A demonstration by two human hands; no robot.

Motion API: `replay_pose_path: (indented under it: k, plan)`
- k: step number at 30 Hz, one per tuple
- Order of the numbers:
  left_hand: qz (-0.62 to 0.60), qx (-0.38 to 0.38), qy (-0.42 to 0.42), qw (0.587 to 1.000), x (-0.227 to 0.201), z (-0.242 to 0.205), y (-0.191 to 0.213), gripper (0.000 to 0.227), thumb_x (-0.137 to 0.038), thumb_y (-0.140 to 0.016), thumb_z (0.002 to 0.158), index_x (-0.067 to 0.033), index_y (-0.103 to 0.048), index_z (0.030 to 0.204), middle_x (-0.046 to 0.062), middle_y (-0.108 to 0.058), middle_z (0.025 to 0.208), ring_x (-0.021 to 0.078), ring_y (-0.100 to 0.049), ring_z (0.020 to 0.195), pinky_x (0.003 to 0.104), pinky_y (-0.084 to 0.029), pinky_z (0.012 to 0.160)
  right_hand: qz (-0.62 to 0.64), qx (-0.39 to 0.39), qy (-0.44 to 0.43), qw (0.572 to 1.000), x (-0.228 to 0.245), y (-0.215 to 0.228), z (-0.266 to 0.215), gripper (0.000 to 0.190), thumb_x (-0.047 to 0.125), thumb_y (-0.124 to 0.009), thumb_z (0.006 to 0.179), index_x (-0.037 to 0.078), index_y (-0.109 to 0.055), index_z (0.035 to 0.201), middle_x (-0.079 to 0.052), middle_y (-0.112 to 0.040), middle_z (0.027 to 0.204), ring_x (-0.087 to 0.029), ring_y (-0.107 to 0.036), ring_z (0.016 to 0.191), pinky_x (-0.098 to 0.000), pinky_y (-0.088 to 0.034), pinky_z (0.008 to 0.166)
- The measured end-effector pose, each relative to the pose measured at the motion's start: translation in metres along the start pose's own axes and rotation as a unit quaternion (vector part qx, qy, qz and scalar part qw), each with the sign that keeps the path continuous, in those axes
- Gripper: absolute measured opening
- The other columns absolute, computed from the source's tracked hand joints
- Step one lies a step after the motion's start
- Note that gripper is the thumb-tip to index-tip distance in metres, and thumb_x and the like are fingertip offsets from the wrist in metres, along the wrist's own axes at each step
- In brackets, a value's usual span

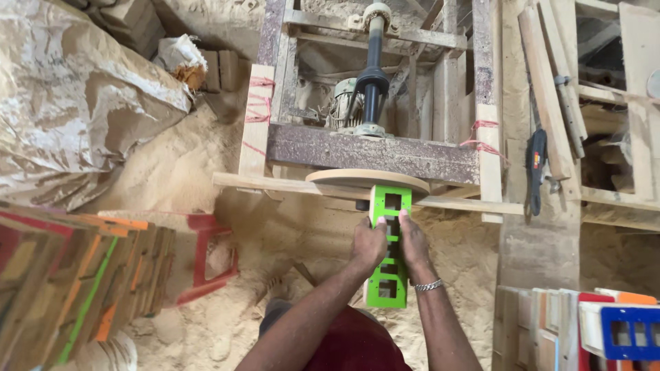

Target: The person sands the edges of several painted wooden blocks using a rotating grinding wheel. They handle blue, green, and red blocks one at a time, pressing them against the wheel and then placing them on a nearby stack.

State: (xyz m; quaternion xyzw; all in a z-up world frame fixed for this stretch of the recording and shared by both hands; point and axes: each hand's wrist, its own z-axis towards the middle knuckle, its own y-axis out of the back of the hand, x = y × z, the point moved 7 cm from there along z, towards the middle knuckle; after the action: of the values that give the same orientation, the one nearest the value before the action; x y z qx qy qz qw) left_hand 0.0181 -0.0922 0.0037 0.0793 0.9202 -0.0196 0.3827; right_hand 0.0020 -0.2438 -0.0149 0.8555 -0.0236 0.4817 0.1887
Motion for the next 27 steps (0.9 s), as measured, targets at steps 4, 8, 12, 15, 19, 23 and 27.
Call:
replay_pose_path:
  k: [4, 8, 12, 15, 19, 23, 27]
  plan:
    - [0.039, 0.002, 0.012, 0.999, 0.001, -0.003, -0.031, 0.045, -0.037, -0.052, 0.101, -0.0031, -0.062, 0.131, 0.020, -0.073, 0.110, 0.0314, -0.072, 0.098, 0.047, -0.054, 0.092, 0.066, 0.021, -0.035, 0.997, -0.010, 0.027, -0.001, 0.059, 0.057, -0.046, 0.102, 0.005, -0.072, 0.114, -0.007, -0.072, 0.100, -0.016, -0.066, 0.084, -0.0314, -0.054, 0.072]
    - [-0.007, 0.059, -0.031, 0.998, 0.007, 0.002, -0.063, 0.049, -0.037, -0.056, 0.103, -0.0001, -0.051, 0.136, 0.020, -0.068, 0.116, 0.0326, -0.070, 0.103, 0.050, -0.055, 0.094, 0.038, 0.002, -0.007, 0.999, -0.005, 0.060, -0.010, 0.058, 0.057, -0.045, 0.103, 0.007, -0.070, 0.116, -0.006, -0.072, 0.099, -0.015, -0.066, 0.084, -0.0312, -0.055, 0.072]
    - [-0.168, 0.193, -0.101, 0.961, 0.026, -0.009, -0.056, 0.049, -0.033, -0.062, 0.099, -0.0050, -0.047, 0.137, 0.016, -0.064, 0.125, 0.0266, -0.066, 0.109, 0.047, -0.055, 0.096, -0.036, 0.106, 0.137, 0.984, 0.029, 0.066, -0.045, 0.061, 0.054, -0.047, 0.102, 0.000, -0.071, 0.114, -0.010, -0.075, 0.100, -0.018, -0.072, 0.087, -0.0325, -0.060, 0.075]
    - [-0.270, 0.247, -0.031, 0.930, 0.075, -0.033, -0.035, 0.044, -0.030, -0.059, 0.099, -0.0102, -0.049, 0.137, 0.014, -0.063, 0.130, 0.0251, -0.066, 0.111, 0.047, -0.055, 0.099, -0.250, 0.152, 0.000, 0.956, 0.008, 0.053, -0.081, 0.058, 0.055, -0.045, 0.099, 0.006, -0.071, 0.119, -0.011, -0.078, 0.097, -0.021, -0.077, 0.089, -0.0307, -0.062, 0.077]
    - [-0.379, 0.151, -0.057, 0.911, 0.095, -0.044, 0.006, 0.044, -0.029, -0.055, 0.104, -0.0024, -0.053, 0.139, 0.016, -0.067, 0.129, 0.0277, -0.069, 0.112, 0.048, -0.058, 0.099, -0.374, 0.135, 0.127, 0.909, 0.040, 0.036, -0.102, 0.057, 0.056, -0.050, 0.099, 0.009, -0.059, 0.130, -0.014, -0.072, 0.112, -0.024, -0.071, 0.102, -0.0412, -0.056, 0.087]
    - [-0.376, 0.069, -0.064, 0.922, 0.075, -0.027, 0.028, 0.042, -0.031, -0.051, 0.104, -0.0077, -0.050, 0.139, 0.014, -0.066, 0.127, 0.0264, -0.069, 0.108, 0.048, -0.059, 0.094, -0.165, 0.013, 0.002, 0.986, 0.029, 0.075, -0.114, 0.068, 0.053, -0.055, 0.090, 0.018, -0.042, 0.147, -0.012, -0.061, 0.128, -0.029, -0.068, 0.108, -0.0537, -0.060, 0.087]
    - [-0.394, 0.041, -0.104, 0.912, 0.047, -0.006, 0.022, 0.038, -0.031, -0.048, 0.103, -0.0152, -0.046, 0.137, 0.009, -0.063, 0.127, 0.0251, -0.067, 0.106, 0.051, -0.059, 0.088, 0.227, 0.094, -0.103, 0.964, -0.005, 0.050, -0.105, 0.067, 0.058, -0.053, 0.092, 0.005, -0.061, 0.134, -0.020, -0.073, 0.117, -0.035, -0.071, 0.101, -0.0480, -0.060, 0.083]
